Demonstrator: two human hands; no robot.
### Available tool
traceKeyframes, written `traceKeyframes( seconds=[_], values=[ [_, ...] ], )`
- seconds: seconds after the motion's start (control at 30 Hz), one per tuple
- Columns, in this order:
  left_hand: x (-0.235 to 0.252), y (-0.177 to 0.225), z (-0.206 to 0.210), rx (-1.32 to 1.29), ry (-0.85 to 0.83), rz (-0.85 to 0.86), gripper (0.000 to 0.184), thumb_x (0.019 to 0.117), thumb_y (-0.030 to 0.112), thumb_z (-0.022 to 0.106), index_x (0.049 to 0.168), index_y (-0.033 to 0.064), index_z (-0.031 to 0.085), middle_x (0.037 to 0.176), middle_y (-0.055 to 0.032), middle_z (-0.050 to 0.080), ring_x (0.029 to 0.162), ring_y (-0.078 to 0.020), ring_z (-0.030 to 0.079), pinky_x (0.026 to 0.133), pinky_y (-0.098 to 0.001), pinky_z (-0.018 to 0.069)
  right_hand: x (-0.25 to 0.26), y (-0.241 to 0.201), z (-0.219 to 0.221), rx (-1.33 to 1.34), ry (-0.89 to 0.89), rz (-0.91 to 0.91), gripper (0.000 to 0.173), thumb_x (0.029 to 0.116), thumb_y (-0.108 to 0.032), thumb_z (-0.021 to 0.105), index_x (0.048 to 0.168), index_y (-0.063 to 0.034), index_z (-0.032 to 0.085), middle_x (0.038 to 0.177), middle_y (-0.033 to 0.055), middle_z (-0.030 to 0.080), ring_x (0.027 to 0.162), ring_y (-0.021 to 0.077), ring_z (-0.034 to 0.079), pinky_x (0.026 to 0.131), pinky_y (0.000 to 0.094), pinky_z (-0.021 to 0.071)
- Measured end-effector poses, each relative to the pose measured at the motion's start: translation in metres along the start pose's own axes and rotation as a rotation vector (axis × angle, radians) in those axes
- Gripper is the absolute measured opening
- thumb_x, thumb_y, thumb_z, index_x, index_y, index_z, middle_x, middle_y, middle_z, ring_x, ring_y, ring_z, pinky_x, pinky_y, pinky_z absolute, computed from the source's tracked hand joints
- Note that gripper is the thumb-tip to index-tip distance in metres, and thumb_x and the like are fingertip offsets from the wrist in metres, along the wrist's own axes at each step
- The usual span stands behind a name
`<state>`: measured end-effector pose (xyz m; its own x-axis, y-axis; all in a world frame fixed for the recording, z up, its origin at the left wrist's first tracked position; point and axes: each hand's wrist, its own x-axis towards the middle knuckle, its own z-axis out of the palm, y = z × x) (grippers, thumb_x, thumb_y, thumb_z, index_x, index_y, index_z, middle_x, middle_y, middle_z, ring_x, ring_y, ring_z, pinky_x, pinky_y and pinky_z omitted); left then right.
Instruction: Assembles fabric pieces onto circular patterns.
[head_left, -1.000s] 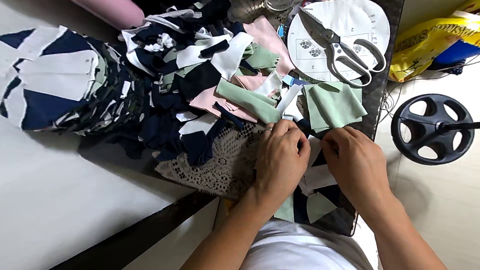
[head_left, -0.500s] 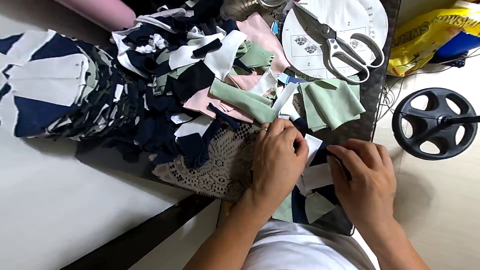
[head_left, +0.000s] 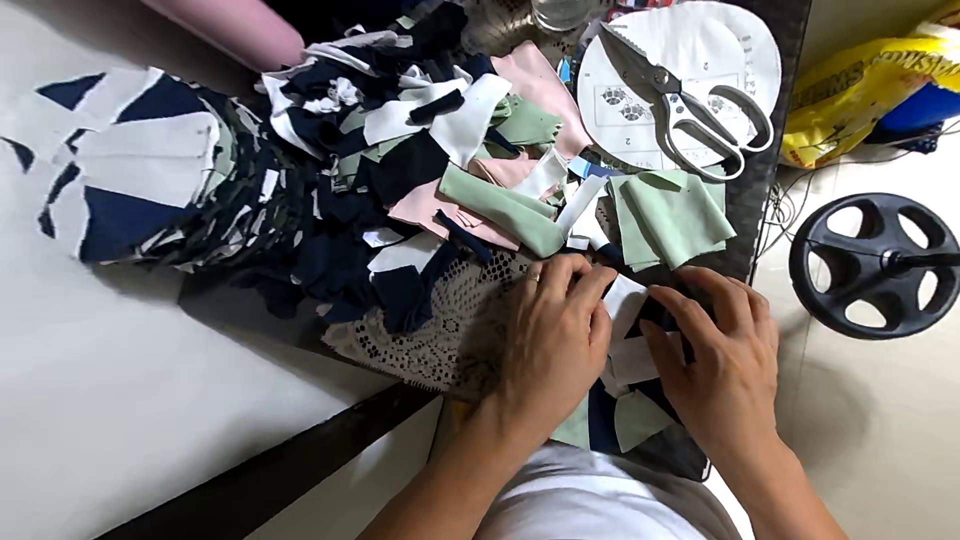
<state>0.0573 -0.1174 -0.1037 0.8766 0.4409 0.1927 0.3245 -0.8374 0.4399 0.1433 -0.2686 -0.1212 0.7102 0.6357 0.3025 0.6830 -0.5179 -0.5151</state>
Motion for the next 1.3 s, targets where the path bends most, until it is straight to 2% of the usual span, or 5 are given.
traceKeyframes(
  seconds=[0.2,0.6,0.97,1.13,1.3],
  values=[
    [-0.034,0.030,0.007,0.077,-0.023,0.099,0.058,0.0949,0.037,0.061,0.143,0.0052,0.059,0.150,-0.0203,0.053,0.141,-0.0439,0.046,0.112,-0.0697,0.0323,0.000,0.005,-0.011,0.026,0.058,-0.042,0.029,0.0977,-0.031,0.059,0.111,-0.0136,0.077,0.124,0.0217,0.067,0.119,0.0427,0.058,0.094,0.0552,0.0437],
    [-0.011,-0.012,0.004,-0.046,-0.462,0.588,0.087,0.0891,0.056,0.069,0.157,0.0098,0.041,0.164,-0.0168,0.036,0.156,-0.0340,0.023,0.124,-0.0601,0.0139,-0.014,0.007,-0.021,0.085,0.072,-0.128,0.025,0.1001,-0.025,0.058,0.107,-0.0073,0.075,0.122,0.0271,0.063,0.128,0.0392,0.051,0.110,0.0468,0.0334],
    [-0.005,-0.081,-0.061,-0.082,0.134,0.072,0.023,0.0989,0.016,0.059,0.111,0.0067,0.076,0.125,-0.0108,0.071,0.124,-0.0306,0.063,0.105,-0.0506,0.0492,-0.029,0.004,0.006,0.243,0.116,-0.213,0.023,0.1028,-0.027,0.057,0.109,-0.0096,0.071,0.127,0.0166,0.060,0.137,0.0208,0.045,0.118,0.0308,0.0273],
    [-0.020,-0.121,-0.098,0.049,-0.029,-0.291,0.027,0.0992,0.017,0.062,0.120,0.0030,0.072,0.126,-0.0194,0.068,0.123,-0.0402,0.060,0.105,-0.0576,0.0460,-0.028,0.004,0.007,0.271,0.132,-0.173,0.022,0.1019,-0.025,0.057,0.107,-0.0090,0.071,0.125,0.0162,0.062,0.136,0.0210,0.046,0.118,0.0319,0.0288],
    [-0.046,-0.126,-0.082,0.007,0.067,-0.154,0.018,0.0944,0.010,0.062,0.103,0.0045,0.076,0.102,-0.0141,0.073,0.102,-0.0326,0.069,0.093,-0.0485,0.0542,-0.028,0.005,0.009,0.303,0.130,-0.149,0.023,0.1024,-0.026,0.057,0.107,-0.0093,0.071,0.125,0.0144,0.062,0.136,0.0182,0.045,0.118,0.0297,0.0288]
  ],
)
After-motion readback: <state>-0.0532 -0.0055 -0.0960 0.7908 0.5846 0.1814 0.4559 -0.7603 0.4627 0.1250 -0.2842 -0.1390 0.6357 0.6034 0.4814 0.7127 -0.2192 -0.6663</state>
